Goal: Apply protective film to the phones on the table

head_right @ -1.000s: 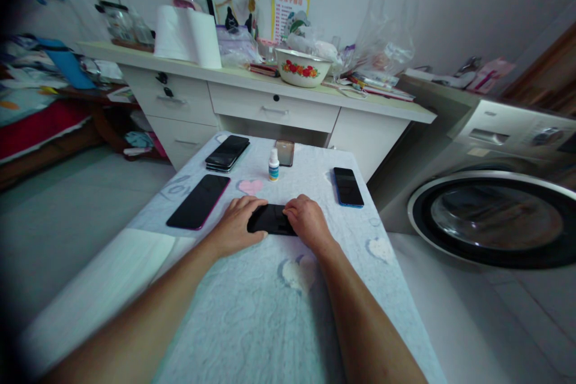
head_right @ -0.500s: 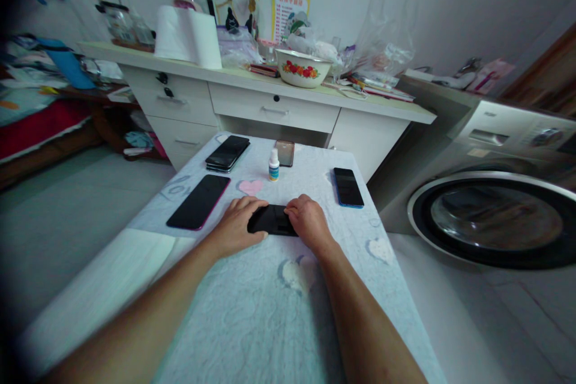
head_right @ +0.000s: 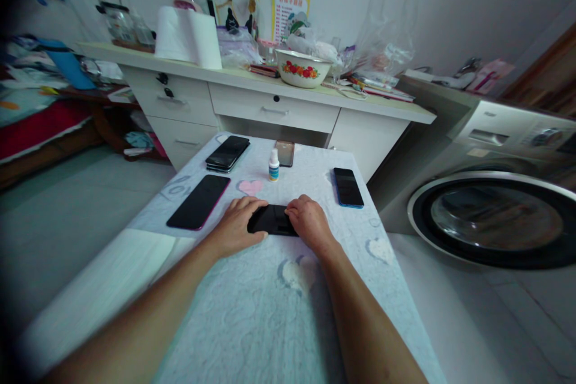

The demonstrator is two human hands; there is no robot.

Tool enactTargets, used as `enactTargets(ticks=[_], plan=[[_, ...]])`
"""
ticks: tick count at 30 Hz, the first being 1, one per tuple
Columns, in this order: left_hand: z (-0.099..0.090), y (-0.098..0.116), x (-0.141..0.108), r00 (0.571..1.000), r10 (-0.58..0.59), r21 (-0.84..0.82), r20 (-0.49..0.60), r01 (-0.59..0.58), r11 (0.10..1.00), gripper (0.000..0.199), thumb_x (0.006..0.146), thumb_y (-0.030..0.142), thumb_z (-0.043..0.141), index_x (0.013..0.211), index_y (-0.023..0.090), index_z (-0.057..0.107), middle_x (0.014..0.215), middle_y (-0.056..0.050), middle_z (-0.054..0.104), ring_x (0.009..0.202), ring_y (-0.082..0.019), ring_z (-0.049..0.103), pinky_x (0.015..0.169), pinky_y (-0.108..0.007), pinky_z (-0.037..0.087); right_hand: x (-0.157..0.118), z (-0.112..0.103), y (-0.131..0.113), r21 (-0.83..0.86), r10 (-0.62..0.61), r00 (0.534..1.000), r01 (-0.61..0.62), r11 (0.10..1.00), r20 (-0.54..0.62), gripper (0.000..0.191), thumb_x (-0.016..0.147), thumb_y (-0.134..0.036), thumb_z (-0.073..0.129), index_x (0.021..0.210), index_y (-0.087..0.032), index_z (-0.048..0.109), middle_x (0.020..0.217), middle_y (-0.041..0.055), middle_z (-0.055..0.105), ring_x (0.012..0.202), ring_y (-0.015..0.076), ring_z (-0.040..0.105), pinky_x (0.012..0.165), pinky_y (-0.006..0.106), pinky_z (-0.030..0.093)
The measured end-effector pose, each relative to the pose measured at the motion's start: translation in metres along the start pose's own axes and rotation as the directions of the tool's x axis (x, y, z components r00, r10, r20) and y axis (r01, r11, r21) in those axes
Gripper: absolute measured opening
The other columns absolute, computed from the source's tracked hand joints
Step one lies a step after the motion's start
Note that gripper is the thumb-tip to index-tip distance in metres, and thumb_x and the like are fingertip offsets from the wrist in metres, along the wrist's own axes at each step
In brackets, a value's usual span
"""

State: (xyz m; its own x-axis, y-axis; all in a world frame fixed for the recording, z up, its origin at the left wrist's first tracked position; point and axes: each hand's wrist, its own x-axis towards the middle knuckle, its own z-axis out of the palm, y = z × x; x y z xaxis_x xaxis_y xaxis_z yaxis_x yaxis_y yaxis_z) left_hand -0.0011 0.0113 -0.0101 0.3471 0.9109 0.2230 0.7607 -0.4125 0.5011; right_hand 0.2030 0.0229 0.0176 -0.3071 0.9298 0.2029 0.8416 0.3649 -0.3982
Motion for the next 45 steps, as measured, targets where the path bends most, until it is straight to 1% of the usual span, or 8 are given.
enactTargets(ticks=[3, 7, 11, 17, 21, 38, 45], plan=[[0.0, 0.0, 0.0, 1.0, -0.007, -0.002, -0.001, 0.007, 1.0, 0.057, 0.065, 0.033, 0.065, 0.12, 0.028, 0.049, 0.118, -0.004, 0.05, 0.107, -0.028, 0.045, 0.095, -0.041, 0.038, -0.001, -0.001, 0.0, 0.027, -0.013, 1.0, 0.013, 1.0, 0.012, 0.013, 0.085, -0.019, 0.056, 0.086, -0.018, 0.069, 0.083, 0.0034, 0.062, 0.077, 0.0132, 0.057, 0.073, 0.024, 0.041], [0.0, 0.0, 0.0, 1.0, -0.005, -0.003, -0.001, 0.005, 1.0, 0.058, 0.065, 0.033, 0.065, 0.12, 0.026, 0.049, 0.117, -0.005, 0.05, 0.106, -0.028, 0.044, 0.095, -0.04, 0.038, -0.002, -0.002, 0.0, 0.042, -0.06, 0.997, 0.058, 0.997, 0.043, 0.013, 0.085, -0.019, 0.057, 0.083, -0.018, 0.07, 0.081, 0.003, 0.063, 0.077, 0.0133, 0.057, 0.07, 0.023, 0.04], [0.0, 0.001, 0.0, 1.0, -0.006, -0.001, 0.0, 0.006, 1.0, 0.058, 0.065, 0.032, 0.065, 0.12, 0.026, 0.049, 0.116, -0.005, 0.05, 0.106, -0.028, 0.045, 0.094, -0.04, 0.039, -0.003, -0.004, 0.0, 0.076, -0.077, 0.994, 0.071, 0.995, 0.075, 0.012, 0.084, -0.02, 0.058, 0.083, -0.018, 0.07, 0.081, 0.0031, 0.063, 0.074, 0.0129, 0.057, 0.068, 0.023, 0.04], [0.0, 0.0, 0.0, 1.0, -0.004, 0.01, -0.002, 0.004, 1.0, 0.058, 0.066, 0.033, 0.064, 0.12, 0.026, 0.048, 0.117, -0.005, 0.05, 0.108, -0.028, 0.044, 0.095, -0.04, 0.038, -0.004, -0.008, -0.003, 0.143, -0.113, 0.987, 0.096, 0.985, 0.115, 0.011, 0.081, -0.015, 0.059, 0.081, -0.018, 0.069, 0.079, 0.0018, 0.063, 0.072, 0.0119, 0.057, 0.067, 0.022, 0.04], [0.001, -0.001, 0.0, 1.0, -0.005, 0.015, -0.001, 0.005, 1.0, 0.059, 0.065, 0.034, 0.065, 0.121, 0.027, 0.047, 0.117, -0.005, 0.05, 0.108, -0.028, 0.044, 0.095, -0.04, 0.038, -0.005, -0.01, -0.005, 0.17, -0.122, 0.983, 0.097, 0.981, 0.139, 0.011, 0.08, -0.014, 0.06, 0.08, -0.019, 0.07, 0.078, 0.0011, 0.064, 0.071, 0.0115, 0.058, 0.066, 0.021, 0.041], [0.001, -0.001, 0.0, 1.0, 0.001, 0.02, -0.005, -0.001, 1.0, 0.058, 0.066, 0.033, 0.064, 0.12, 0.025, 0.048, 0.117, -0.006, 0.05, 0.108, -0.028, 0.045, 0.094, -0.04, 0.039, -0.008, -0.01, -0.01, 0.235, -0.179, 0.963, 0.13, 0.963, 0.203, 0.012, 0.079, -0.015, 0.06, 0.078, -0.019, 0.071, 0.079, 0.0007, 0.067, 0.072, 0.0124, 0.06, 0.069, 0.022, 0.042], [0.0, 0.0, 0.0, 1.0, -0.013, 0.01, 0.005, 0.013, 1.0, 0.058, 0.065, 0.034, 0.065, 0.12, 0.026, 0.048, 0.118, -0.005, 0.05, 0.109, -0.028, 0.044, 0.094, -0.041, 0.038, -0.009, -0.012, -0.012, 0.268, -0.215, 0.945, 0.147, 0.952, 0.246, 0.013, 0.078, -0.015, 0.06, 0.078, -0.02, 0.071, 0.079, 0.0002, 0.068, 0.072, 0.0123, 0.06, 0.069, 0.022, 0.043]])
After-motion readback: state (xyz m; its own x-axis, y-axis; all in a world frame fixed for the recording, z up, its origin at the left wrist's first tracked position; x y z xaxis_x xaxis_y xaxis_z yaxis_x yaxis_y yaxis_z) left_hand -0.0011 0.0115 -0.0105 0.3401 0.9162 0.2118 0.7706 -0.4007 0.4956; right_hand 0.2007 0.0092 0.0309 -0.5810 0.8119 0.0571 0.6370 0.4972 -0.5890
